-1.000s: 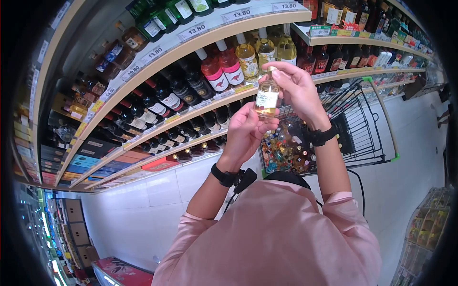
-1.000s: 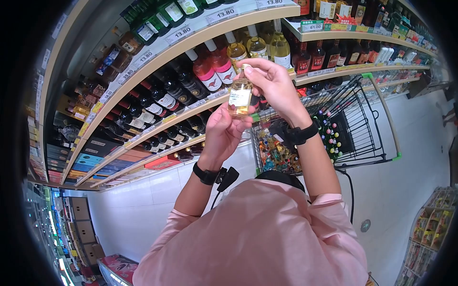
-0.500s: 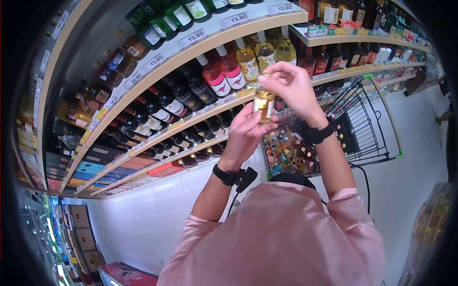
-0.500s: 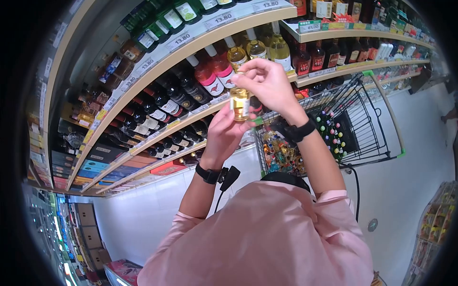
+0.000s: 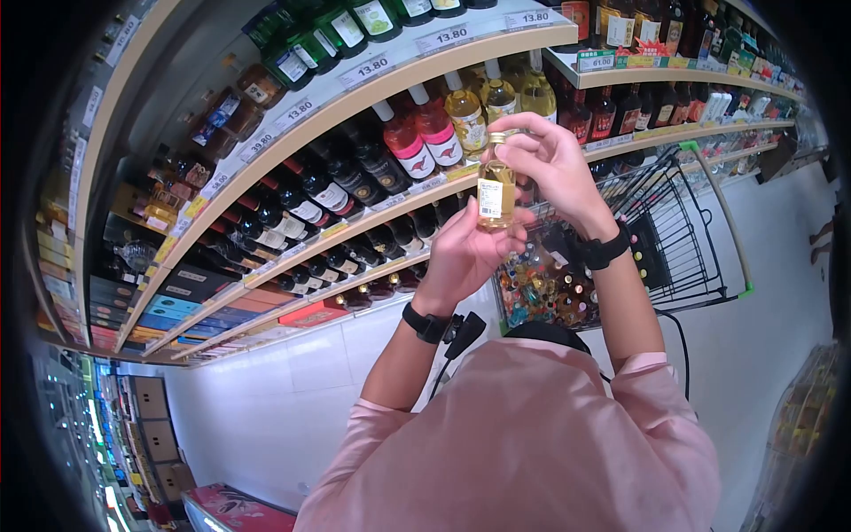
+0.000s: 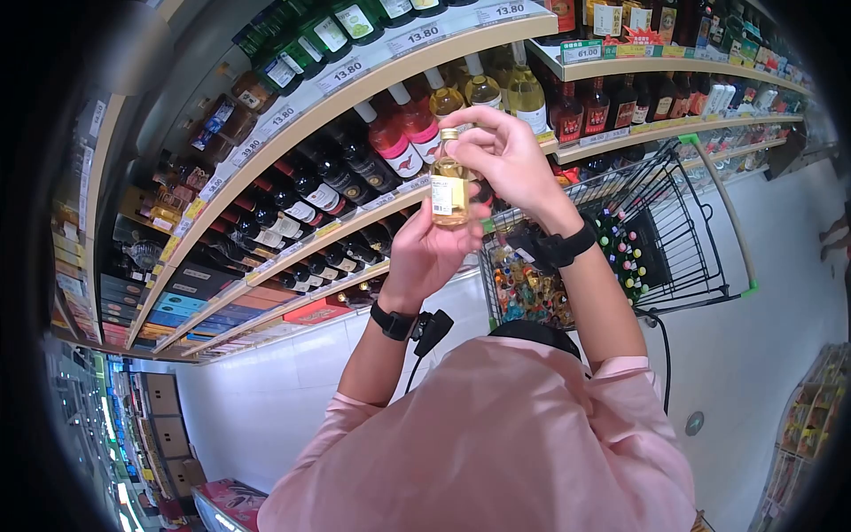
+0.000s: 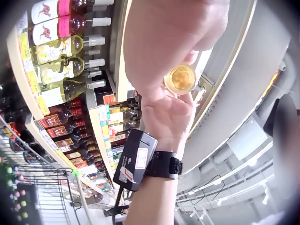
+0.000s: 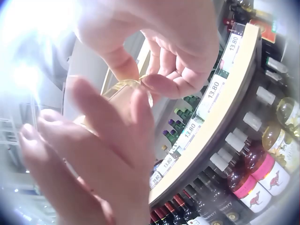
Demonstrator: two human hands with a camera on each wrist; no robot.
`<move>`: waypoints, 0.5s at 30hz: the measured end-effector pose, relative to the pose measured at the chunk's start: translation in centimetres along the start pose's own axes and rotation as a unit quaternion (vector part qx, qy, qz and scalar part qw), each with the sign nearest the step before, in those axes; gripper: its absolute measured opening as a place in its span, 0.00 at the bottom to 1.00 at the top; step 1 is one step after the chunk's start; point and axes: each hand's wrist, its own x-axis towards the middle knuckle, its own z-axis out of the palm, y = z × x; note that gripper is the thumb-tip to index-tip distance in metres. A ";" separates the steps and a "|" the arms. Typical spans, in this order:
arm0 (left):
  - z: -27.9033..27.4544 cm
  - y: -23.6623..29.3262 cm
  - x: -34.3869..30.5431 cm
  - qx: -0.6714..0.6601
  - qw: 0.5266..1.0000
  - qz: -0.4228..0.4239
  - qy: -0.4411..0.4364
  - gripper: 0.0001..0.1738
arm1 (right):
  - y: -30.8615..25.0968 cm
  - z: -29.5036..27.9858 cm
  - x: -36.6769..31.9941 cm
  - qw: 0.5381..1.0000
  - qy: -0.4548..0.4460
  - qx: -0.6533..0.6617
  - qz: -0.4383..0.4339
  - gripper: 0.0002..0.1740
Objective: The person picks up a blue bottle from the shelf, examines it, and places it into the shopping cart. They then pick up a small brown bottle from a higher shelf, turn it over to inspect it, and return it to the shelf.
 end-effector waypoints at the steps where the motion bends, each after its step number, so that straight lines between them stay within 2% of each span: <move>1: -0.6 -0.3 0.2 0.033 0.999 0.017 0.022 0.26 | 0.3 -0.3 0.1 1.000 0.002 -0.023 -0.015 0.17; 3: -1.4 -0.8 0.1 0.064 0.996 0.041 0.051 0.25 | 1.0 -0.6 0.3 0.997 0.009 -0.067 -0.043 0.18; 5: -2.0 -0.8 0.0 0.064 0.995 0.054 0.059 0.24 | 0.7 -0.1 0.1 0.995 0.029 -0.089 -0.019 0.18; 7: -2.1 -0.7 0.0 -0.015 0.999 0.027 0.036 0.24 | 1.1 -0.1 0.5 0.992 0.021 -0.122 -0.027 0.17; 8: -2.2 -0.7 -0.2 -0.055 0.998 0.018 0.027 0.24 | 1.3 0.4 0.6 0.996 0.031 -0.057 -0.055 0.18; 10: -2.3 -0.7 -0.4 -0.109 0.994 0.006 0.009 0.26 | 1.0 -0.1 0.2 1.000 0.012 -0.024 -0.011 0.18; 11: -2.3 -0.7 -0.4 -0.111 0.994 0.001 0.001 0.26 | 0.8 -0.3 0.1 1.000 0.002 -0.008 0.012 0.18; 15: -2.0 -0.7 -0.4 -0.098 0.995 -0.011 -0.019 0.27 | 0.7 -0.2 0.1 1.000 0.024 -0.010 0.009 0.17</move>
